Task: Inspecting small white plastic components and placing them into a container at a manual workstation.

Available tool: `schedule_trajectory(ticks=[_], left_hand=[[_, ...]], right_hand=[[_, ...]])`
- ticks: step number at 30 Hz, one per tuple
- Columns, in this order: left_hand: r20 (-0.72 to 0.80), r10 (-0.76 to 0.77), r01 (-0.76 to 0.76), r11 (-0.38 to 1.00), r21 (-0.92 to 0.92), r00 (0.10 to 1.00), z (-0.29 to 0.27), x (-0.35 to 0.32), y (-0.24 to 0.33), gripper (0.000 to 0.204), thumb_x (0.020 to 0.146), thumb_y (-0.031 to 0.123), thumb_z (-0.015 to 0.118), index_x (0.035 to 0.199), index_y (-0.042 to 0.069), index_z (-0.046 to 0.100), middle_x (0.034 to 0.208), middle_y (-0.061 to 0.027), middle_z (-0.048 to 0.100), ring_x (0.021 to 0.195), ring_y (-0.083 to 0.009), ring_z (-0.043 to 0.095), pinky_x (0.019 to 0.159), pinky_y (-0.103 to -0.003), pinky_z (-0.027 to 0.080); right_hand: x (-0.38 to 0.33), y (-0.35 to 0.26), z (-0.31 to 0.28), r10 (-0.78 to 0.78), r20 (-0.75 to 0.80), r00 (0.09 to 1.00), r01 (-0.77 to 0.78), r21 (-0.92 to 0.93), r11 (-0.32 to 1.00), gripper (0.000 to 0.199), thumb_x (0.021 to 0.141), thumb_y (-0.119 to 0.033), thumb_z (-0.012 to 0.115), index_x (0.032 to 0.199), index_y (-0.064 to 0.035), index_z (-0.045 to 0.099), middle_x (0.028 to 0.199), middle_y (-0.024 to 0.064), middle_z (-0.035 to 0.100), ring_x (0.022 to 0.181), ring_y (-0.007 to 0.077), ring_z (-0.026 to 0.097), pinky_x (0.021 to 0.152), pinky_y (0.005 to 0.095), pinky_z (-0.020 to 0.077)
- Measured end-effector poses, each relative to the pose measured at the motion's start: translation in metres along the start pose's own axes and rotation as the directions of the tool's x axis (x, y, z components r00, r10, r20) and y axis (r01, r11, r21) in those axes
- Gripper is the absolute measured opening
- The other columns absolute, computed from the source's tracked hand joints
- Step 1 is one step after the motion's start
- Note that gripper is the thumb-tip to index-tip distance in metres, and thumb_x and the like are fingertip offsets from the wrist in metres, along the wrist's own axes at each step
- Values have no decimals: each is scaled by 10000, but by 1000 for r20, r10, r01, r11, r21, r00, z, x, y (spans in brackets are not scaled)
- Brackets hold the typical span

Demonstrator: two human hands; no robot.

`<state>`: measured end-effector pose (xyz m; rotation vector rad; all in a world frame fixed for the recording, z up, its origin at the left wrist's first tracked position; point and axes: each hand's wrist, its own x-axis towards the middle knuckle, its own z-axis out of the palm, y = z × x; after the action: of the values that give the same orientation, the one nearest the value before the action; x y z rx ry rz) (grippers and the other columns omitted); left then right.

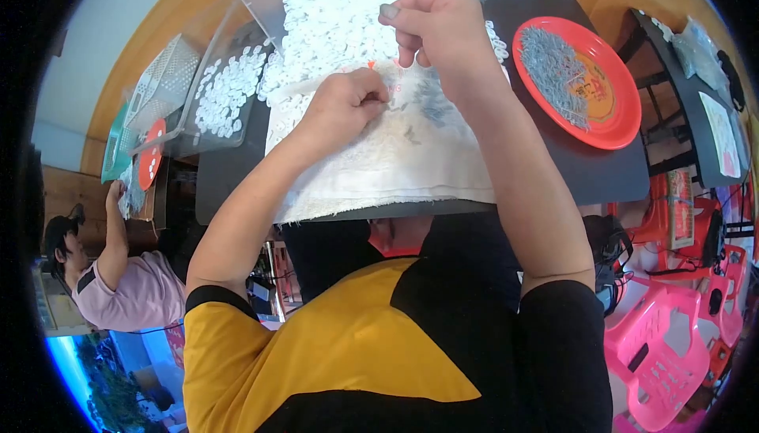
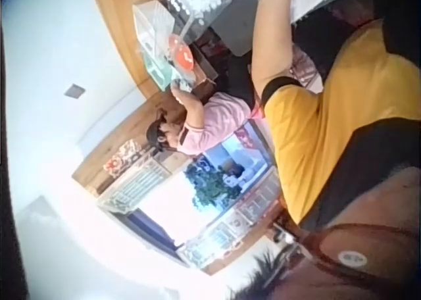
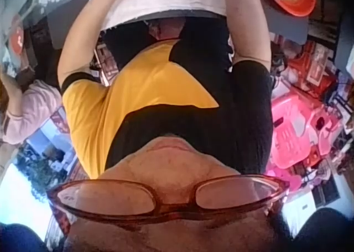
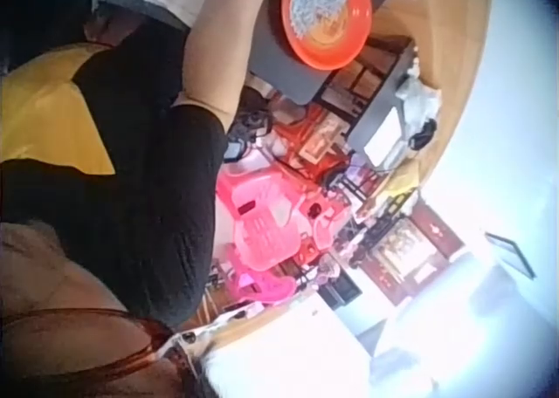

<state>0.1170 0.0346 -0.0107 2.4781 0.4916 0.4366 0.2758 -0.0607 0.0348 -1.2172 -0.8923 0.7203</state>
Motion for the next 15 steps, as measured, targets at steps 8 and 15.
schedule_trajectory(ticks=[8, 15], left_hand=[[-45, 66, -66, 998, 21, 997, 5, -7, 3, 58, 770, 70, 590, 798, 51, 638, 861, -137, 612, 774, -341, 610, 717, -430, 483], [-77, 272, -228, 907, 354, 959, 23, -6, -1, 83, 766, 58, 559, 805, 23, 624, 899, -151, 623, 795, -314, 636, 704, -417, 515]], right_hand=[[-19, -23, 3, -346, 37, 938, 339, 121, 933, 218, 920, -107, 573, 1042, 63, 630, 667, 34, 539, 584, 122, 541, 510, 228, 360], [-72, -109, -42, -553, 587, 591, 677, 11, 736, 302, 837, -342, 658, 1087, -173, 635, 892, 37, 492, 829, 211, 489, 690, 272, 395]])
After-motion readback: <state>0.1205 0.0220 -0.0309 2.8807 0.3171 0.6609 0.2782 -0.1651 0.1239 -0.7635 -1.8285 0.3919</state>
